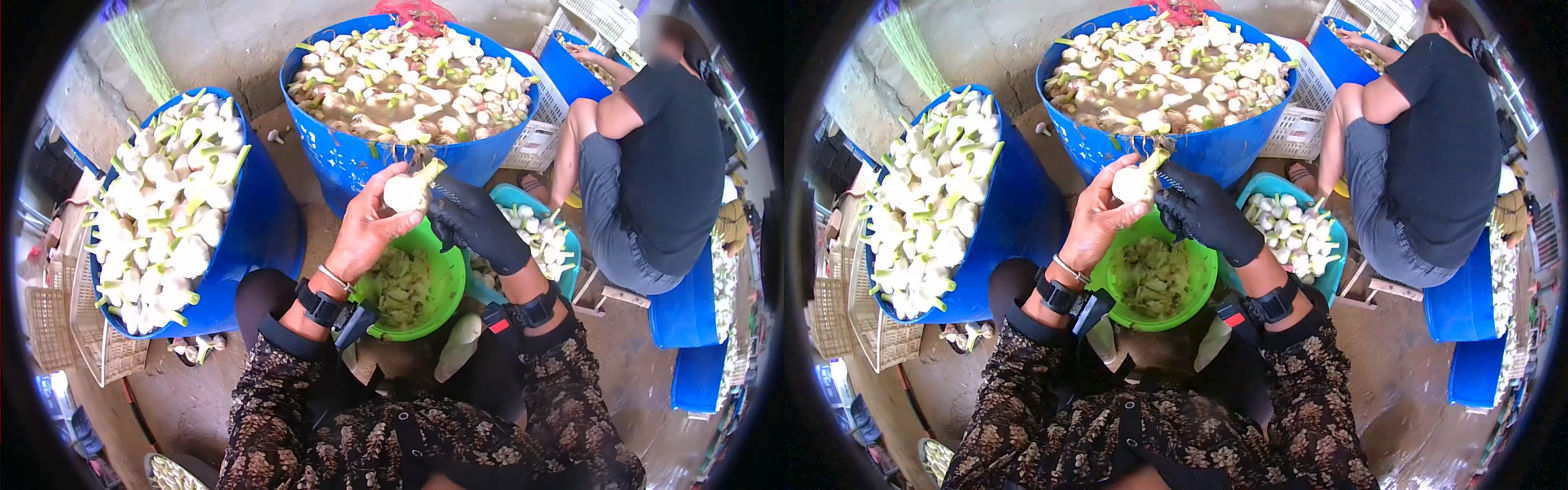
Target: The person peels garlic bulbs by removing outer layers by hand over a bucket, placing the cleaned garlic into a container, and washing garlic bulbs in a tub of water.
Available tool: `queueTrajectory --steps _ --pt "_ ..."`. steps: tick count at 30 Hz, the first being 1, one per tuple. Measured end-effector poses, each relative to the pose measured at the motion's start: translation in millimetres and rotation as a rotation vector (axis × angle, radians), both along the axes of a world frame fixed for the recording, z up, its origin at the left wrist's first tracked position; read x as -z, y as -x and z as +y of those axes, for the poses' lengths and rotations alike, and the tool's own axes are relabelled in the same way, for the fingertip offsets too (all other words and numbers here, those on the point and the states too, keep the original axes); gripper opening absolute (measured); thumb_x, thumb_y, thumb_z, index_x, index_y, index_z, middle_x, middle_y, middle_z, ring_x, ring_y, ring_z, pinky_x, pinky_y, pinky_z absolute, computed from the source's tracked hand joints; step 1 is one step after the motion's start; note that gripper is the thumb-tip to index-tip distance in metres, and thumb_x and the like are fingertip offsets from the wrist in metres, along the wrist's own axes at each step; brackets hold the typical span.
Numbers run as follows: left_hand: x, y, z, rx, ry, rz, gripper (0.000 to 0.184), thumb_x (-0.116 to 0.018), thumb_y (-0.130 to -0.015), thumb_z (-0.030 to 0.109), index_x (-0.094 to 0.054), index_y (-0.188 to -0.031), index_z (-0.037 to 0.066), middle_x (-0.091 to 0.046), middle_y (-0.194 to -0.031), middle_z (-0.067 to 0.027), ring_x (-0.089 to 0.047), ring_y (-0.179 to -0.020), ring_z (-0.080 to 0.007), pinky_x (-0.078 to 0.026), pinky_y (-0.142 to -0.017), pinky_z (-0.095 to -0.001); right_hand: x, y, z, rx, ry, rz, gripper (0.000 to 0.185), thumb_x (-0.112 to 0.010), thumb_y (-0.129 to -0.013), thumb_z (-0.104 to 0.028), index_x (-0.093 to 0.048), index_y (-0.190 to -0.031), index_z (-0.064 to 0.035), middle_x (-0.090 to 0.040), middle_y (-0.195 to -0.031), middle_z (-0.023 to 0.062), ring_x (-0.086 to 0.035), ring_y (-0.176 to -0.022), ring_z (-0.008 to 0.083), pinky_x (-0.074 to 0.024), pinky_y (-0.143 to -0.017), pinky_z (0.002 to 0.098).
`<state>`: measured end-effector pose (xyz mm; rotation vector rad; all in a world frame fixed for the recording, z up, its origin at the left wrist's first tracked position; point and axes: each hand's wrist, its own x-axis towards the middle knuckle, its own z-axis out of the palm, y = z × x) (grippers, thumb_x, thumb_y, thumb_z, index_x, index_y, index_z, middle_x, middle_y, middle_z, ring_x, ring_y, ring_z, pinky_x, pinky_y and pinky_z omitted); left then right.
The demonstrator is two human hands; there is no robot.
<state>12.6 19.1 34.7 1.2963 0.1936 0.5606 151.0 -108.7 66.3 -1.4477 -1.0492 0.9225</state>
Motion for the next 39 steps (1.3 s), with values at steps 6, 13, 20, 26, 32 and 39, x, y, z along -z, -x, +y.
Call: queueTrajectory --steps 6,13,20,26,32,39 --pt "15 -6 12 -0.151 -0.475 0.031 0.071 -0.074 -0.078 0.007 -0.039 -0.138 0.003 -0.049 -0.124 -0.0089 -0.052 -0.11 -0.0172 -0.044 -0.094 -0.0292 21 -6 7 0.082 -0.077 -0.18 0.023 -0.052 -0.095 -0.013 -0.057 -0.113 -0.0008 -0.051 -0.065 -0.001 -0.045 -0.055 0.0057 -0.0374 -0.049 0.0245" --pt "7 -7 5 0.014 -0.033 0.031 0.07 -0.076 -0.078 0.02 -0.041 -0.136 0.003 -0.059 -0.108 -0.0089 -0.06 -0.098 -0.0168 -0.048 -0.091 -0.0313 25 -12 8 0.139 -0.117 -0.081 0.02 -0.052 -0.093 -0.012 -0.061 -0.109 -0.0022 -0.052 -0.067 -0.0019 -0.046 -0.056 0.0053 -0.0404 -0.047 0.0227" --pt "26 -18 14 0.557 0.613 -0.144 0.062 -0.042 -0.09 0.051 -0.047 -0.127 0.002 -0.062 -0.089 -0.0192 -0.062 -0.067 -0.0258 -0.054 -0.056 -0.039 32 -31 -3 0.015 -0.127 0.211 0.03 -0.058 -0.09 -0.016 -0.058 -0.117 -0.0027 -0.054 -0.074 -0.0041 -0.05 -0.063 0.0049 -0.0434 -0.052 0.0189" --pt "32 -20 3 0.457 0.481 -0.135 0.061 -0.04 -0.091 0.056 -0.046 -0.126 0.007 -0.059 -0.076 -0.0157 -0.057 -0.053 -0.024 -0.052 -0.048 -0.0343 28 -16 -9 0.099 -0.192 0.19 0.031 -0.059 -0.089 -0.016 -0.058 -0.116 -0.0012 -0.061 -0.09 -0.0007 -0.053 -0.077 0.0049 -0.0446 -0.059 0.0208" --pt "19 -14 -14 0.087 0.003 0.104 0.06 -0.056 -0.089 0.041 -0.032 -0.133 0.008 -0.056 -0.098 -0.0126 -0.059 -0.08 -0.0191 -0.053 -0.064 -0.0303 50 -12 8 0.206 -0.215 0.21 0.029 -0.057 -0.083 -0.01 -0.06 -0.109 0.0015 -0.064 -0.088 0.0017 -0.056 -0.074 0.0073 -0.046 -0.064 0.0238" --pt "19 -16 -13 0.017 -0.08 0.047 0.05 -0.069 -0.082 0.025 -0.046 -0.121 0.004 -0.059 -0.097 -0.0156 -0.061 -0.072 -0.0272 -0.052 -0.062 -0.0359 65 -12 20 0.275 -0.3 0.138 0.025 -0.056 -0.08 -0.012 -0.062 -0.1 0.0016 -0.064 -0.079 0.003 -0.058 -0.069 0.0086 -0.047 -0.06 0.0262"
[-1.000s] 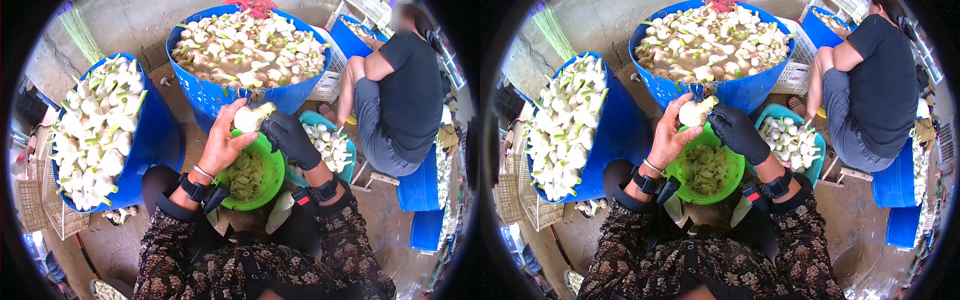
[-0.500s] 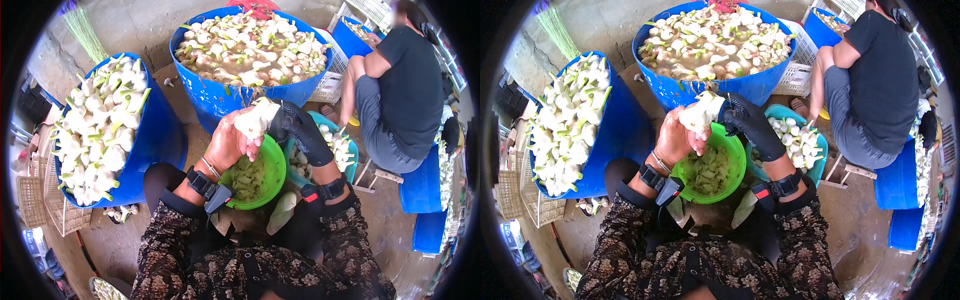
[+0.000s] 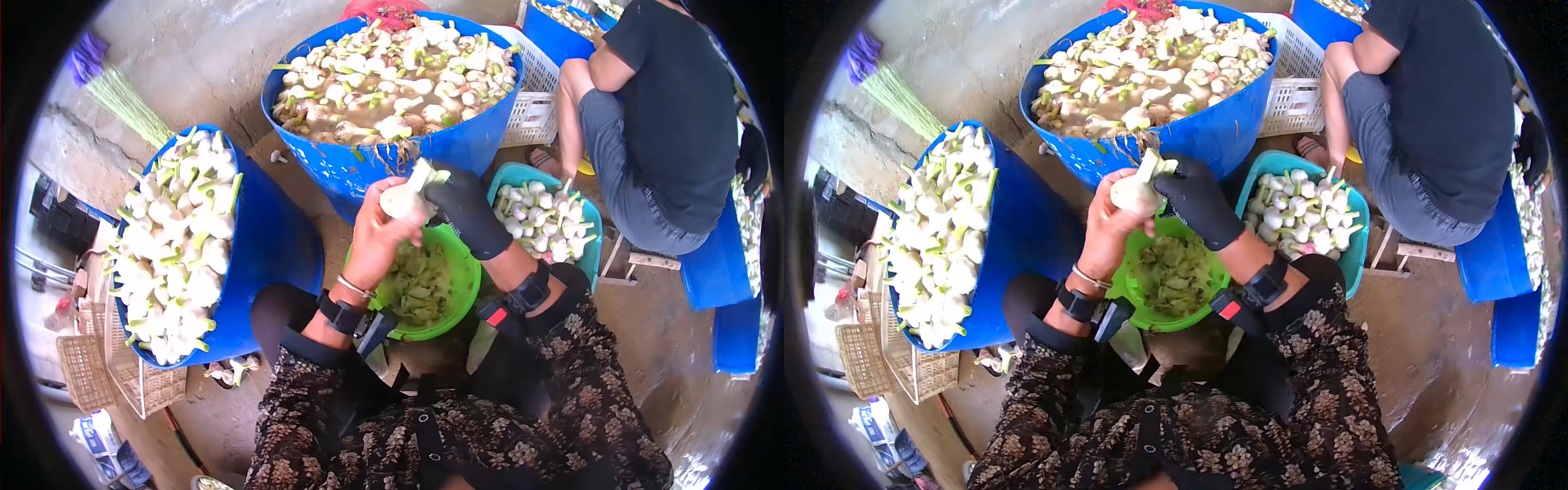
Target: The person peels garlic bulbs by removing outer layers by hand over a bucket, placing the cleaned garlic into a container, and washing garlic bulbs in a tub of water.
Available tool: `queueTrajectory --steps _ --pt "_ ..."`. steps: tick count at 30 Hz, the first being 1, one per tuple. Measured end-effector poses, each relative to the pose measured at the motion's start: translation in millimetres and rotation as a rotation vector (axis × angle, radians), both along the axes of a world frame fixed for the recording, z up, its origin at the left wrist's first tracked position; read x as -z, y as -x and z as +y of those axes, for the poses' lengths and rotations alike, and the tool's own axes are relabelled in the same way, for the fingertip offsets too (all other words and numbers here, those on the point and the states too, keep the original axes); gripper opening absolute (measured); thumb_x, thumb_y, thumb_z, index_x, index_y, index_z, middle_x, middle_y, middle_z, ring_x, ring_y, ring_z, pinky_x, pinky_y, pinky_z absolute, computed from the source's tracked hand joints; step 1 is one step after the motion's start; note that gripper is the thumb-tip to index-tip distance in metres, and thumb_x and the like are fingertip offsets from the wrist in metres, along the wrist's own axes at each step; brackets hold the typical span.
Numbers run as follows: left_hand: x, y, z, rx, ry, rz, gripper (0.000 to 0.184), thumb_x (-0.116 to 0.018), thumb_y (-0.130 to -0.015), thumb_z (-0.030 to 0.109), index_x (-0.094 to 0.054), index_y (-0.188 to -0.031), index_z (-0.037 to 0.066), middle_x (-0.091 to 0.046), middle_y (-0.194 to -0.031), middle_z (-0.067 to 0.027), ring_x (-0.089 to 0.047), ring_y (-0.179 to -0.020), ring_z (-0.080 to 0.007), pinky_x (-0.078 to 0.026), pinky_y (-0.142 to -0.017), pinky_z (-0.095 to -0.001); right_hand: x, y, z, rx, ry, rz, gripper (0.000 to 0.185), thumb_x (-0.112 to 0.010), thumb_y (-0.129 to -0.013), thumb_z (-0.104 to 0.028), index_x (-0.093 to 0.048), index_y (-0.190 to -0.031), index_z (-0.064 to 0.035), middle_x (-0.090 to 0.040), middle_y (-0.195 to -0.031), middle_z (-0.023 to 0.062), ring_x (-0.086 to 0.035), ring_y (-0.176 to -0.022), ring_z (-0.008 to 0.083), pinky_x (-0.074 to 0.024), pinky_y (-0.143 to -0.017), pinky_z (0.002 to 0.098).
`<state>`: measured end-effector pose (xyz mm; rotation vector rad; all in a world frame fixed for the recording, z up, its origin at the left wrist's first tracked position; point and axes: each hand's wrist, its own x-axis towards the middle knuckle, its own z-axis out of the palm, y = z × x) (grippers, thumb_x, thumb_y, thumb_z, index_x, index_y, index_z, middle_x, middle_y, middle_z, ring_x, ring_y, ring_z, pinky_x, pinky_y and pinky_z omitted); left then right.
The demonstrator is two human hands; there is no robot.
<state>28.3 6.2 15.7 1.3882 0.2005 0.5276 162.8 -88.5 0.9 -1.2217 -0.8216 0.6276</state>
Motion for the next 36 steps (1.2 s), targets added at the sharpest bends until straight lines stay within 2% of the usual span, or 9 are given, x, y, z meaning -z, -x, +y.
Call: queueTrajectory --steps 3,7,11,15,19,22,26,29,36 --pt "0 3 13 0.474 0.757 -0.111 0.043 -0.056 -0.091 0.037 -0.048 -0.118 0.006 -0.062 -0.088 -0.0134 -0.059 -0.058 -0.0228 -0.05 -0.048 -0.0347 0 -1 1 -0.173 -0.028 0.226 0.023 -0.056 -0.081 -0.013 -0.063 -0.097 0.0012 -0.063 -0.077 0.002 -0.057 -0.065 0.009 -0.0463 -0.058 0.0256" --pt "12 3 18 -0.126 0.18 0.185 0.051 -0.043 -0.095 0.051 -0.045 -0.12 0.007 -0.061 -0.085 -0.0113 -0.059 -0.059 -0.018 -0.051 -0.046 -0.0348 -20 14 -6 0.009 -0.017 0.396 0.021 -0.055 -0.082 -0.012 -0.063 -0.097 0.0014 -0.063 -0.078 0.0018 -0.057 -0.064 0.0096 -0.0466 -0.058 0.0257" --pt "14 0 7 -0.235 -0.273 -0.056 0.044 -0.066 -0.088 0.021 -0.044 -0.123 0.005 -0.06 -0.099 -0.0055 -0.061 -0.08 -0.0132 -0.055 -0.065 -0.0289 -19 24 -1 0.062 -0.062 0.072 0.022 -0.056 -0.082 -0.011 -0.064 -0.099 0.0012 -0.064 -0.082 0.0025 -0.06 -0.068 0.01 -0.0477 -0.057 0.0247" --pt "0 7 5 -0.077 0.356 -0.131 0.044 -0.068 -0.083 0.003 -0.049 -0.123 0.004 -0.059 -0.112 -0.0048 -0.061 -0.093 -0.0143 -0.053 -0.078 -0.0287 -41 35 -10 0.059 0.048 0.336 0.025 -0.058 -0.081 -0.011 -0.062 -0.102 0.0003 -0.062 -0.081 0.0029 -0.061 -0.07 0.0123 -0.0507 -0.06 0.0265" --pt "-7 18 10 0.128 0.367 -0.207 0.052 -0.069 -0.08 0.005 -0.05 -0.128 0.008 -0.061 -0.112 -0.0097 -0.062 -0.092 -0.0197 -0.053 -0.074 -0.0324 0 -10 -5 0.054 -0.192 0.557 0.02 -0.055 -0.081 -0.012 -0.062 -0.096 -0.0003 -0.062 -0.079 0.0053 -0.062 -0.069 0.0128 -0.0525 -0.06 0.026" --pt "-16 25 5 0.136 0.322 -0.171 0.068 -0.072 -0.076 0.005 -0.04 -0.136 0.008 -0.061 -0.112 -0.0115 -0.062 -0.094 -0.021 -0.052 -0.074 -0.0326 -14 -39 -21 0.065 -0.13 0.28 0.023 -0.059 -0.079 -0.014 -0.064 -0.098 -0.0013 -0.067 -0.086 0.0114 -0.066 -0.07 0.0215 -0.0528 -0.065 0.0308" --pt "-14 25 10 0.094 0.237 -0.166 0.07 -0.067 -0.075 -0.004 -0.036 -0.136 0.01 -0.058 -0.117 -0.0092 -0.058 -0.103 -0.019 -0.049 -0.086 -0.0308 5 -21 -35 -0.086 0.425 -1.112 0.043 -0.065 -0.076 -0.026 -0.06 -0.117 -0.0116 -0.065 -0.106 0.0158 -0.064 -0.093 0.0325 -0.0513 -0.079 0.0396" --pt "-9 25 15 0.045 0.138 -0.143 0.066 -0.062 -0.074 -0.009 -0.04 -0.133 0.009 -0.058 -0.117 -0.0078 -0.057 -0.106 -0.018 -0.046 -0.092 -0.0296 -7 3 -34 -0.072 0.26 -0.893 0.056 -0.069 -0.08 -0.03 -0.051 -0.128 -0.0103 -0.065 -0.101 0.016 -0.065 -0.094 0.0258 -0.0511 -0.079 0.0359" --pt "-9 26 17 0.157 0.263 -0.085 0.058 -0.055 -0.076 -0.009 -0.046 -0.131 0.007 -0.059 -0.116 -0.006 -0.057 -0.106 -0.0156 -0.047 -0.091 -0.0291 -21 0 -25 -0.202 0.145 -0.301 0.024 -0.069 -0.082 -0.014 -0.061 -0.101 -0.004 -0.06 -0.075 0.0081 -0.056 -0.065 0.0121 -0.0474 -0.06 0.0302"
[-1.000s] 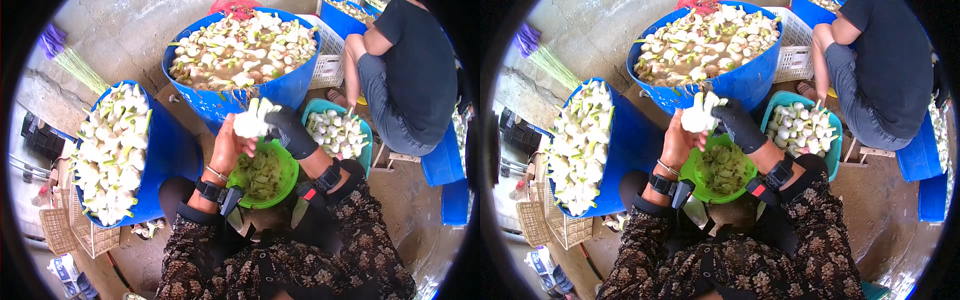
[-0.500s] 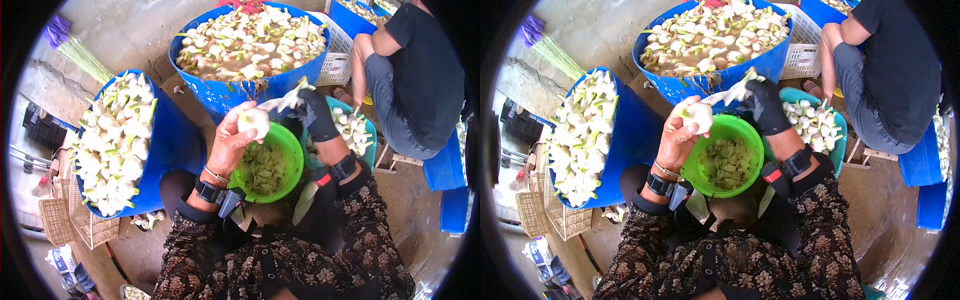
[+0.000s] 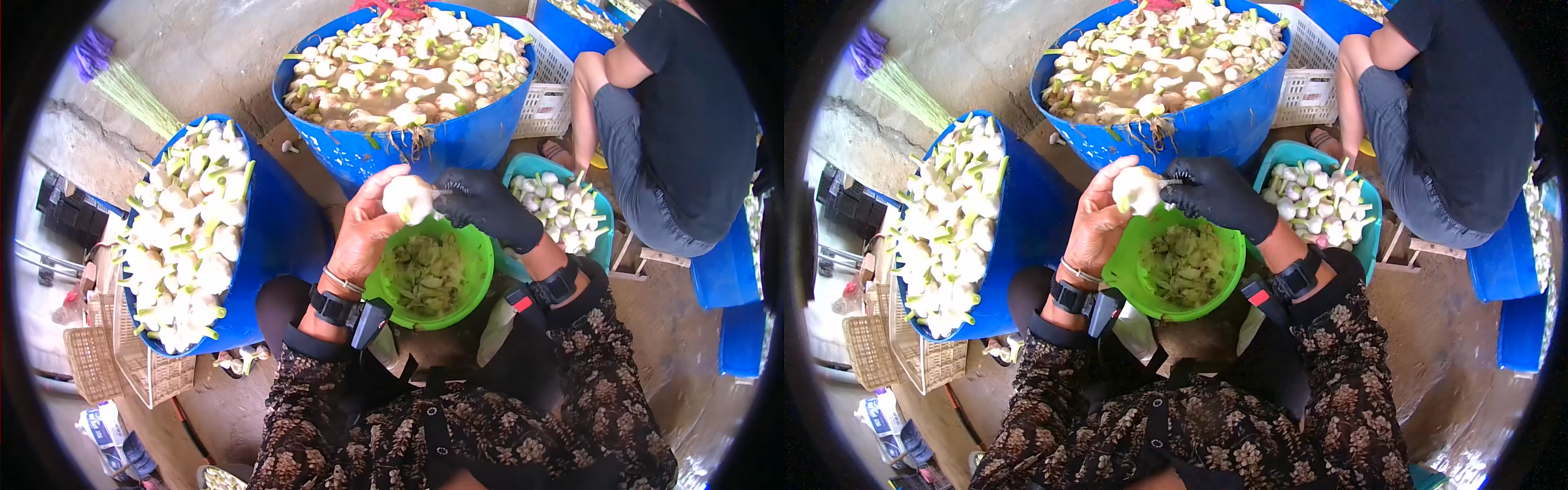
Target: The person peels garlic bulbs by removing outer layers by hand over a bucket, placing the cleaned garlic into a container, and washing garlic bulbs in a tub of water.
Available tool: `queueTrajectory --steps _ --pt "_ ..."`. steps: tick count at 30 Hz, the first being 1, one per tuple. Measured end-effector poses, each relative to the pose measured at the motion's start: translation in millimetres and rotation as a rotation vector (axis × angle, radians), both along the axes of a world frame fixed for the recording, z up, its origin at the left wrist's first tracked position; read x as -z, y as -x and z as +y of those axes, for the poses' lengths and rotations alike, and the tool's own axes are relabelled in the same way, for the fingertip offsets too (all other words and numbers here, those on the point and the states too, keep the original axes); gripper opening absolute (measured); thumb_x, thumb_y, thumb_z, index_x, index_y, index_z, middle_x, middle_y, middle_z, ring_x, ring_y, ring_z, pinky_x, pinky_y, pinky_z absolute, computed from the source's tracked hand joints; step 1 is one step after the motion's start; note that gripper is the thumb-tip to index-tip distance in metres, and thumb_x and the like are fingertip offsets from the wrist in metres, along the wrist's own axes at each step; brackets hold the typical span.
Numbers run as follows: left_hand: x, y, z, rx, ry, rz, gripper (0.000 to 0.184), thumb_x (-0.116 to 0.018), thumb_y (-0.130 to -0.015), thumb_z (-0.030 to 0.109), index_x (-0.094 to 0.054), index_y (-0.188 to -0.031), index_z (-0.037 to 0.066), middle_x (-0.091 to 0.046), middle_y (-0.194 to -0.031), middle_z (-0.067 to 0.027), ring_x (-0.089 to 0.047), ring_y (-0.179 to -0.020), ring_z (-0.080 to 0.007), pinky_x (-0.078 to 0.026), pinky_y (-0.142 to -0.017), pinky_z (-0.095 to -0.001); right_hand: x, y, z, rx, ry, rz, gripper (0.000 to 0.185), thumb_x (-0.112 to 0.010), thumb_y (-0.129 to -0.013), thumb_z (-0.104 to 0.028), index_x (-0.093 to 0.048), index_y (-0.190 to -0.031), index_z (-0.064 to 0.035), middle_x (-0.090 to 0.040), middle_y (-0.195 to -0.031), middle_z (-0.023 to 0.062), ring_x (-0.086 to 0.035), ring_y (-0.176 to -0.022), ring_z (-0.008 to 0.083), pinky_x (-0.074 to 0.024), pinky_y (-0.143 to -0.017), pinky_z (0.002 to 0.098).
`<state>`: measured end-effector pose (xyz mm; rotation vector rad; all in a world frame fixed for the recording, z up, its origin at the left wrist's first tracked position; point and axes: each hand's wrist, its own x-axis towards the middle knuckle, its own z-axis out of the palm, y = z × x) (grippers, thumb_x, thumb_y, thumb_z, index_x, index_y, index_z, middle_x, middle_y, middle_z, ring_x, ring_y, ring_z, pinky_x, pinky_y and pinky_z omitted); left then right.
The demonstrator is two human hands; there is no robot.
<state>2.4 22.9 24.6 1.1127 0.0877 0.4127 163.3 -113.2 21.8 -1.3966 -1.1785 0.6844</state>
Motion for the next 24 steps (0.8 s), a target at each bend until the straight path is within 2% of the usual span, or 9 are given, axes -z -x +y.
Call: queueTrajectory --steps 4,8,12,15,16,18,21,22,24 --pt "-9 1 -1 0.002 0.217 -0.092 0.05 -0.056 -0.081 -0.002 -0.048 -0.129 0.007 -0.059 -0.113 -0.0055 -0.059 -0.101 -0.0161 -0.049 -0.085 -0.0297 -4 11 4 0.098 -0.078 -0.25 0.016 -0.069 -0.081 -0.015 -0.061 -0.088 -0.0027 -0.059 -0.067 0.0112 -0.055 -0.057 0.0184 -0.0451 -0.056 0.0336" --pt "6 -12 -13 -0.25 0.085 -0.04 0.034 -0.057 -0.091 0.016 -0.053 -0.123 0.006 -0.059 -0.105 -0.0044 -0.059 -0.091 -0.0128 -0.05 -0.078 -0.0266 -7 35 6 0.189 -0.244 -0.503 0.015 -0.068 -0.081 -0.015 -0.062 -0.086 -0.0032 -0.059 -0.069 0.0144 -0.055 -0.056 0.0253 -0.0446 -0.057 0.0341" --pt "-5 -10 0 -0.301 -0.047 -0.014 0.025 -0.051 -0.095 0.018 -0.063 -0.106 0.0 -0.062 -0.092 -0.003 -0.058 -0.079 -0.01 -0.047 -0.07 -0.0228 -2 25 9 0.099 -0.19 -0.368 0.014 -0.067 -0.082 -0.016 -0.063 -0.087 -0.0033 -0.06 -0.07 0.0134 -0.055 -0.057 0.0213 -0.0448 -0.057 0.0337" --pt "-10 -5 9 -0.285 -0.188 -0.035 0.032 -0.052 -0.095 0.027 -0.065 -0.102 -0.001 -0.064 -0.094 -0.0051 -0.058 -0.083 -0.0127 -0.047 -0.071 -0.0246 -2 5 4 0.128 -0.035 -0.169 0.014 -0.066 -0.083 -0.016 -0.062 -0.086 -0.0028 -0.06 -0.068 0.0121 -0.054 -0.057 0.0187 -0.0444 -0.057 0.0337" --pt "-7 -3 19 -0.257 -0.358 -0.073 0.039 -0.049 -0.094 0.033 -0.066 -0.098 -0.002 -0.064 -0.107 -0.0114 -0.058 -0.091 -0.0184 -0.047 -0.079 -0.0314 3 2 4 0.146 -0.026 -0.143 0.015 -0.066 -0.084 -0.017 -0.062 -0.085 -0.0026 -0.06 -0.067 0.0114 -0.053 -0.056 0.018 -0.044 -0.056 0.0335" --pt "0 -9 25 -0.216 -0.361 -0.233 0.045 -0.051 -0.087 0.032 -0.059 -0.113 -0.004 -0.061 -0.113 -0.0149 -0.056 -0.105 -0.0245 -0.043 -0.092 -0.0366 13 -9 4 0.176 0.037 -0.244 0.013 -0.064 -0.083 -0.016 -0.062 -0.084 -0.0027 -0.061 -0.066 0.0112 -0.056 -0.056 0.0212 -0.046 -0.057 0.0361" --pt "-5 -8 15 -0.096 0.038 -0.278 0.059 -0.049 -0.079 0.033 -0.053 -0.124 -0.005 -0.058 -0.12 -0.019 -0.049 -0.12 -0.0328 -0.032 -0.107 -0.0473 42 -14 6 0.159 0.166 -0.884 0.013 -0.061 -0.08 -0.015 -0.065 -0.086 -0.0045 -0.064 -0.071 0.0122 -0.062 -0.062 0.0277 -0.0486 -0.06 0.0409" --pt "-8 -10 17 -0.048 0.159 -0.299 0.06 -0.049 -0.078 0.033 -0.052 -0.125 -0.005 -0.058 -0.12 -0.0191 -0.049 -0.121 -0.0332 -0.031 -0.108 -0.0486 63 -14 9 0.009 0.364 -1.053 0.017 -0.059 -0.078 -0.018 -0.067 -0.09 -0.0089 -0.066 -0.078 0.0123 -0.064 -0.07 0.0325 -0.0497 -0.063 0.0452" --pt "-11 -9 19 0.015 0.324 -0.315 0.062 -0.049 -0.077 0.032 -0.052 -0.126 -0.006 -0.057 -0.122 -0.0204 -0.047 -0.123 -0.0346 -0.031 -0.108 -0.0507 89 5 0 -0.032 0.148 -0.988 0.018 -0.058 -0.078 -0.021 -0.067 -0.091 -0.0113 -0.066 -0.079 0.012 -0.064 -0.071 0.0324 -0.0497 -0.063 0.0448"
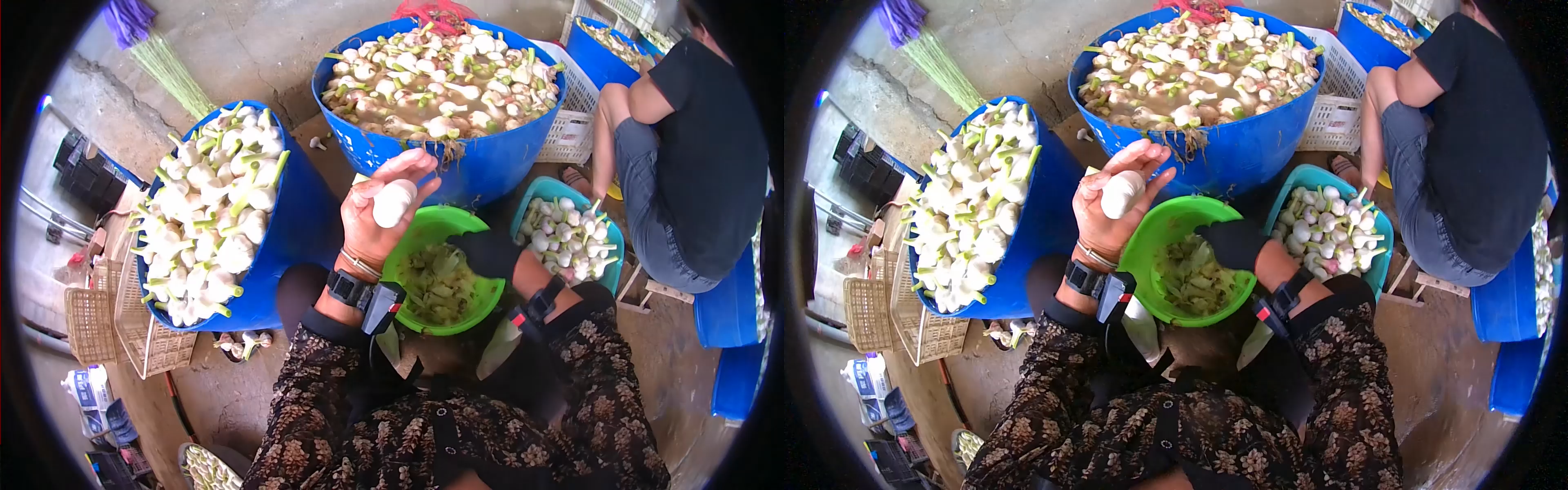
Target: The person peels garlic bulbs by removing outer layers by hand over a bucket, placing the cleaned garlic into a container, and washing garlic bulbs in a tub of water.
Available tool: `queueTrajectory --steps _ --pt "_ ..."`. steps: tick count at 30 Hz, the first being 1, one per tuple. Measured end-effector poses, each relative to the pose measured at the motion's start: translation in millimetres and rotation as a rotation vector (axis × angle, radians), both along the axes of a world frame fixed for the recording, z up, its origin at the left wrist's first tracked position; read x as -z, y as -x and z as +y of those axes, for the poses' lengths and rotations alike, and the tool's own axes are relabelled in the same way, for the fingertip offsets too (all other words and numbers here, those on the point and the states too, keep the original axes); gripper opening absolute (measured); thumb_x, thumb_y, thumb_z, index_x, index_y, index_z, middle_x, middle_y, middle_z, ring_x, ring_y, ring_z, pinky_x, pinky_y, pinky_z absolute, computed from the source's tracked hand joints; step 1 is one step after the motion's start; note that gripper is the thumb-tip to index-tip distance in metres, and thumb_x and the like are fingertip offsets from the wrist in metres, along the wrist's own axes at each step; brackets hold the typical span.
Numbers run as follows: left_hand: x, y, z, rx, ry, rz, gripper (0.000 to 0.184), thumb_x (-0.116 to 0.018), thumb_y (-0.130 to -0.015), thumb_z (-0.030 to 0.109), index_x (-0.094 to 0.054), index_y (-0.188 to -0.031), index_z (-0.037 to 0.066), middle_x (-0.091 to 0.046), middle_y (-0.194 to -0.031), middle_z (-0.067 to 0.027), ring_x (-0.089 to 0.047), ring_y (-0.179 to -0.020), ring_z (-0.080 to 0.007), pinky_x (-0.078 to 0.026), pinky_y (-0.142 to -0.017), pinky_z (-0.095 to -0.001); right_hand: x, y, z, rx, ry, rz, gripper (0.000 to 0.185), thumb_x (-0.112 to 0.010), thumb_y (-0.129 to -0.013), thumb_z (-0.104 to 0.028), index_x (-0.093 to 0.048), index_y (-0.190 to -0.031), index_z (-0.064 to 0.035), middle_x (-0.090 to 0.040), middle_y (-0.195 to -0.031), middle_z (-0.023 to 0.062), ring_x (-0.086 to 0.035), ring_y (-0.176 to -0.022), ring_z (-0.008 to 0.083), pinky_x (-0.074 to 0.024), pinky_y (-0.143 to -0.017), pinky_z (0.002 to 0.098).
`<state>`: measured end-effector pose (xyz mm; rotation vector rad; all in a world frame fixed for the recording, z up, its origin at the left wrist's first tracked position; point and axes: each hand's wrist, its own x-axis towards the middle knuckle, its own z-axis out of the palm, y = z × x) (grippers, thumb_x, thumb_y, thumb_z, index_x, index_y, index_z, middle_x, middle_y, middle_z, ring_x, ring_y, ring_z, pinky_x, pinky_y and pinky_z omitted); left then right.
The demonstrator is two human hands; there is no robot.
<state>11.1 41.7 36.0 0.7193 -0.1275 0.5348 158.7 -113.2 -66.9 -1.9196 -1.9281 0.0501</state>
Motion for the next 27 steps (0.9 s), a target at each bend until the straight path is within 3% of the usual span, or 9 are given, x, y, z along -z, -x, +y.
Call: queueTrajectory --steps 4,7,10,12,13,15,20,23,27 --pt "-13 13 16 -0.012 0.037 0.072 0.055 -0.05 -0.079 0.029 -0.054 -0.121 -0.007 -0.06 -0.116 -0.02 -0.054 -0.114 -0.0325 -0.039 -0.103 -0.0512 -25 5 7 0.085 0.017 0.04 0.018 -0.056 -0.08 -0.02 -0.067 -0.094 -0.0149 -0.067 -0.081 0.0113 -0.065 -0.072 0.0321 -0.0499 -0.063 0.0445" --pt "-64 36 41 -0.324 -0.154 0.283 0.031 -0.045 -0.092 0.02 -0.061 -0.104 -0.003 -0.064 -0.095 -0.0141 -0.064 -0.086 -0.0263 -0.058 -0.074 -0.0412 -56 2 12 0.096 -0.02 0.13 0.019 -0.059 -0.081 -0.019 -0.067 -0.094 -0.0087 -0.066 -0.081 0.0154 -0.064 -0.075 0.0345 -0.0501 -0.065 0.0427" --pt "-118 89 121 -0.957 -1.129 0.59 0.034 -0.043 -0.095 0.028 -0.063 -0.105 0.002 -0.063 -0.09 -0.011 -0.062 -0.077 -0.0173 -0.053 -0.067 -0.0287 -82 3 15 0.105 -0.012 0.219 0.021 -0.061 -0.083 -0.023 -0.067 -0.095 -0.0069 -0.065 -0.081 0.0167 -0.063 -0.074 0.036 -0.0494 -0.064 0.0414" --pt "-158 129 181 -1.2 -1.114 0.507 0.042 -0.051 -0.092 0.037 -0.064 -0.108 0.001 -0.064 -0.085 -0.0075 -0.062 -0.075 -0.0168 -0.051 -0.07 -0.0296 -80 -3 20 0.086 -0.099 0.248 0.019 -0.061 -0.084 -0.026 -0.066 -0.091 -0.0102 -0.064 -0.078 0.0152 -0.062 -0.072 0.0357 -0.0485 -0.062 0.0434" --pt "-176 149 223 -1.373 -1.148 0.864 0.045 -0.06 -0.087 0.037 -0.063 -0.111 -0.001 -0.064 -0.092 -0.013 -0.062 -0.083 -0.018 -0.05 -0.075 -0.0313 -79 -6 22 0.078 -0.142 0.263 0.018 -0.061 -0.084 -0.028 -0.066 -0.09 -0.0119 -0.064 -0.077 0.0145 -0.062 -0.071 0.0355 -0.048 -0.062 0.0444" --pt "-203 178 239 -1.83 -1.639 1.107 0.048 -0.067 -0.083 0.031 -0.061 -0.117 -0.002 -0.063 -0.109 -0.0203 -0.06 -0.097 -0.0186 -0.048 -0.081 -0.0319 -89 -13 26 0.081 -0.231 0.342 0.017 -0.062 -0.083 -0.026 -0.066 -0.09 -0.0117 -0.064 -0.076 0.0148 -0.062 -0.071 0.036 -0.0482 -0.061 0.0436" --pt "-163 96 88 -1.155 -1.051 0.57 0.029 -0.057 -0.09 0.02 -0.063 -0.112 0.002 -0.065 -0.107 -0.0098 -0.059 -0.098 -0.0174 -0.044 -0.089 -0.0286 -125 -53 44 0.17 -0.32 0.33 0.017 -0.063 -0.082 -0.022 -0.066 -0.093 -0.0096 -0.064 -0.079 0.0175 -0.063 -0.073 0.0362 -0.0492 -0.064 0.0411" --pt "-67 21 9 -0.449 -0.541 0.464 0.015 -0.054 -0.092 0.01 -0.063 -0.102 0.003 -0.065 -0.085 -0.0069 -0.061 -0.075 -0.0151 -0.051 -0.072 -0.0286 -148 -101 62 0.264 -0.261 0.318 0.019 -0.061 -0.082 -0.021 -0.066 -0.096 -0.0078 -0.065 -0.083 0.0174 -0.064 -0.077 0.0351 -0.0501 -0.066 0.0402" --pt "-3 -18 8 -0.35 -0.181 0.514 0.015 -0.051 -0.092 0.005 -0.062 -0.101 0.002 -0.063 -0.075 -0.0051 -0.06 -0.066 -0.0133 -0.051 -0.062 -0.0254 -164 -135 82 0.202 -0.171 0.091 0.029 -0.061 -0.081 -0.028 -0.066 -0.102 -0.0086 -0.068 -0.087 0.0145 -0.066 -0.081 0.0319 -0.051 -0.072 0.0405"
